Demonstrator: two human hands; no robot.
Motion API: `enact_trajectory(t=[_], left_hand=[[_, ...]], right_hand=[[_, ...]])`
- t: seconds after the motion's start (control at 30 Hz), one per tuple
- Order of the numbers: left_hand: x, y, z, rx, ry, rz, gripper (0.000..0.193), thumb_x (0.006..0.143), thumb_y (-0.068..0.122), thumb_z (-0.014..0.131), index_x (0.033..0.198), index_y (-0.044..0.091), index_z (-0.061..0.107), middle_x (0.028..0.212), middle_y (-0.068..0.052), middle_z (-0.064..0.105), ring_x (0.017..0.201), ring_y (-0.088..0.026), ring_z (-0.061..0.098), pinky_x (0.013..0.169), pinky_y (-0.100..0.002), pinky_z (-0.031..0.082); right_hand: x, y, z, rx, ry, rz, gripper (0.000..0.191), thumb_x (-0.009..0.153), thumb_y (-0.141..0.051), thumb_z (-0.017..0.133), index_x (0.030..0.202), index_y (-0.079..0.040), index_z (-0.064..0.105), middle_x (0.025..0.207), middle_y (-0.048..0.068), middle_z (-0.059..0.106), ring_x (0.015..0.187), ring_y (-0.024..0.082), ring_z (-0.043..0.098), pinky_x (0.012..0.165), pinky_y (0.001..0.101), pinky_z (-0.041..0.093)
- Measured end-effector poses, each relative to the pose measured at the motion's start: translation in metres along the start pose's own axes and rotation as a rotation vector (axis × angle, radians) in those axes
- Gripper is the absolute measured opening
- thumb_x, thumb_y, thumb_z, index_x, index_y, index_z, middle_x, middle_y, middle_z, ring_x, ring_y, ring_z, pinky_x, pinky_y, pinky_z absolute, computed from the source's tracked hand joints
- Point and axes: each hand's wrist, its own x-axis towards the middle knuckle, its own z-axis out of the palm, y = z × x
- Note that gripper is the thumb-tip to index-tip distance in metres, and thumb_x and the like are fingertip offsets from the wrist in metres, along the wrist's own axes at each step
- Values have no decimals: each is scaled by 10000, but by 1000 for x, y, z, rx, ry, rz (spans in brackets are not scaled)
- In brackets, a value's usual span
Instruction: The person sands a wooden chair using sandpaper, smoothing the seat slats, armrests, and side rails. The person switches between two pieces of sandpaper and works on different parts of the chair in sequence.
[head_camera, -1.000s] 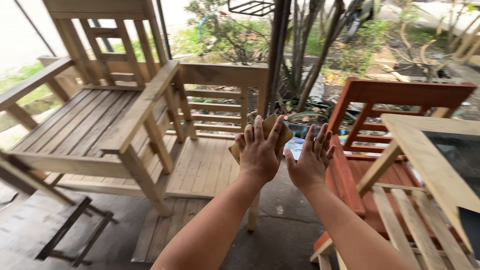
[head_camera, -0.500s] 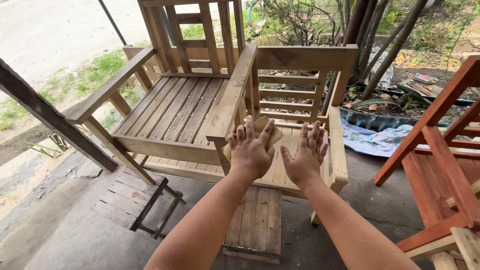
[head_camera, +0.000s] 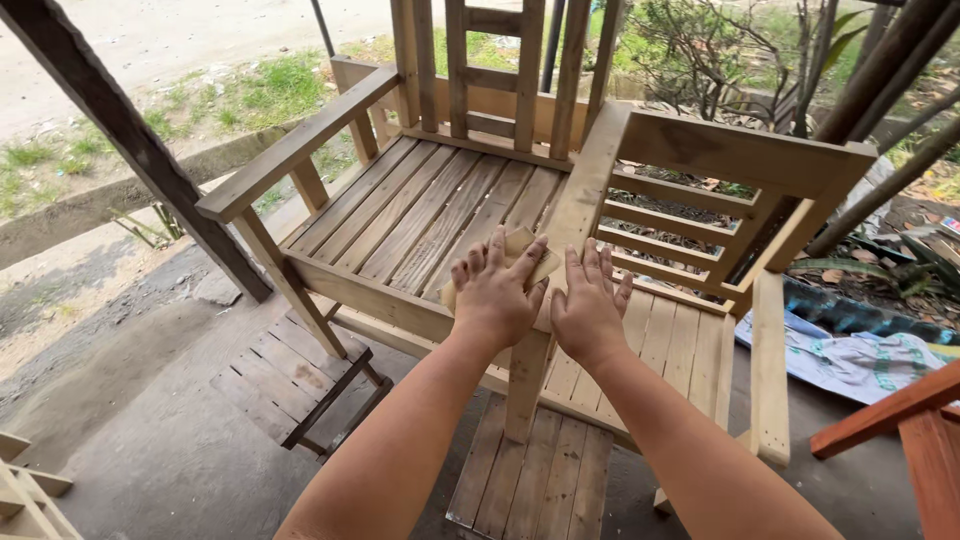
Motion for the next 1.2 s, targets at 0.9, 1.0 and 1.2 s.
enact_trajectory(t=[0.9, 1.0, 1.2], left_hand=[[291, -608, -104, 282, -249, -125, 742, 988, 615, 465, 1626, 350, 195, 1434, -90, 388, 1299, -297, 376, 1074, -449, 352], [311, -641, -93, 222, -220, -160, 697, 1003, 506, 458, 1623, 395, 161, 1421, -98, 378, 1269, -308, 374, 1037, -456, 349], [374, -646, -60, 140, -183, -145, 689, 1004, 379, 470, 1626, 437, 181, 1415, -91, 411, 1289, -306, 380, 1071, -464, 319]], right_hand=[[365, -407, 374, 181, -316, 179, 836, 967, -530, 535, 1634, -269, 104, 1729, 74, -34, 1583, 320, -5, 1247, 530, 109], [399, -426, 403, 232, -303, 142, 777, 985, -498, 506, 1633, -283, 134, 1732, 58, 23, 1593, 307, 13, 1243, 533, 108], [441, -414, 440, 267, -282, 149, 767, 986, -474, 508, 1633, -256, 158, 1722, 66, 72, 1580, 328, 47, 1245, 517, 109]])
